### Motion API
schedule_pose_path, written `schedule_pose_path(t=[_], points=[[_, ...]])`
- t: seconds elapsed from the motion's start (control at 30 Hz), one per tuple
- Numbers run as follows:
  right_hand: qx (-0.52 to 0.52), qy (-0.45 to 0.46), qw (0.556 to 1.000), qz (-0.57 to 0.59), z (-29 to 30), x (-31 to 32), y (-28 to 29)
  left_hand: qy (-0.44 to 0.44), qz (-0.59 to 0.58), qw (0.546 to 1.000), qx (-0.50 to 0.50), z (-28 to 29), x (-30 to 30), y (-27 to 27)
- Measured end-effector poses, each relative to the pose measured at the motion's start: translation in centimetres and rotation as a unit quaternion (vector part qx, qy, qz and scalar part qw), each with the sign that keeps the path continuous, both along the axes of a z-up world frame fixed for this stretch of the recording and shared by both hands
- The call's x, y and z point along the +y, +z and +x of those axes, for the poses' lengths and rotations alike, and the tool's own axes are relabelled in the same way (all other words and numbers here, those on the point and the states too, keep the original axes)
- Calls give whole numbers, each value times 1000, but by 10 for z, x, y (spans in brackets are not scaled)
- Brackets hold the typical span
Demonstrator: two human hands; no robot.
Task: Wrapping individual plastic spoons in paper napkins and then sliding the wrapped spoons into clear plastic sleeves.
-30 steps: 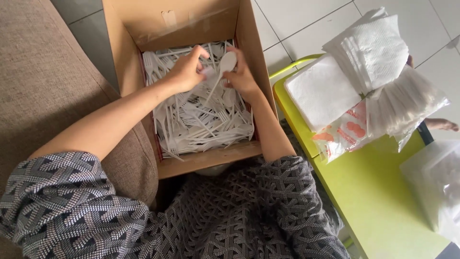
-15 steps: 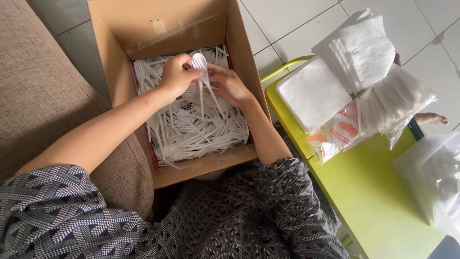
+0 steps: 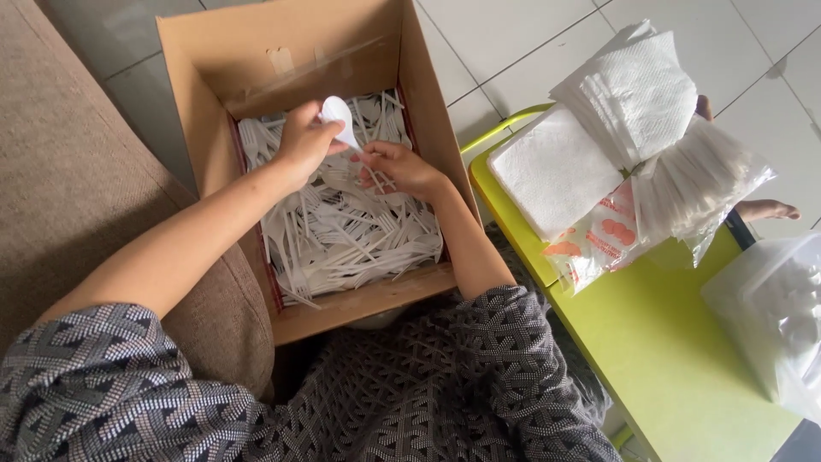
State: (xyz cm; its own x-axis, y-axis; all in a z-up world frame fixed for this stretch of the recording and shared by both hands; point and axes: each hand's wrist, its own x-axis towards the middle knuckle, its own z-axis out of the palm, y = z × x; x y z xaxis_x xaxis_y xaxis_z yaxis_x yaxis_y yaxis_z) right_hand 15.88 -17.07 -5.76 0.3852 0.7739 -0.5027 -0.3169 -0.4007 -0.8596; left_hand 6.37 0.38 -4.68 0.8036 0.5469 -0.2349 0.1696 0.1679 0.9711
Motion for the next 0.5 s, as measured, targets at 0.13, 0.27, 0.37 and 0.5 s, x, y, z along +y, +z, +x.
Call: schedule_pose_path(t=[0.13,0.27,0.37,0.5], points=[[-15,-8,999,33,8,2,-17,-17,-1,1000,0,-3,-1,11],[-72,12,995,61,9,1,-18,-44,6,999,9,-1,10,-9],[-116,44,991,46,4,2,-16,-51,7,999,0,-5,16,-15],[-209,103,972,23,6,5,-19,-57,-6,998,1,-6,16,-11]])
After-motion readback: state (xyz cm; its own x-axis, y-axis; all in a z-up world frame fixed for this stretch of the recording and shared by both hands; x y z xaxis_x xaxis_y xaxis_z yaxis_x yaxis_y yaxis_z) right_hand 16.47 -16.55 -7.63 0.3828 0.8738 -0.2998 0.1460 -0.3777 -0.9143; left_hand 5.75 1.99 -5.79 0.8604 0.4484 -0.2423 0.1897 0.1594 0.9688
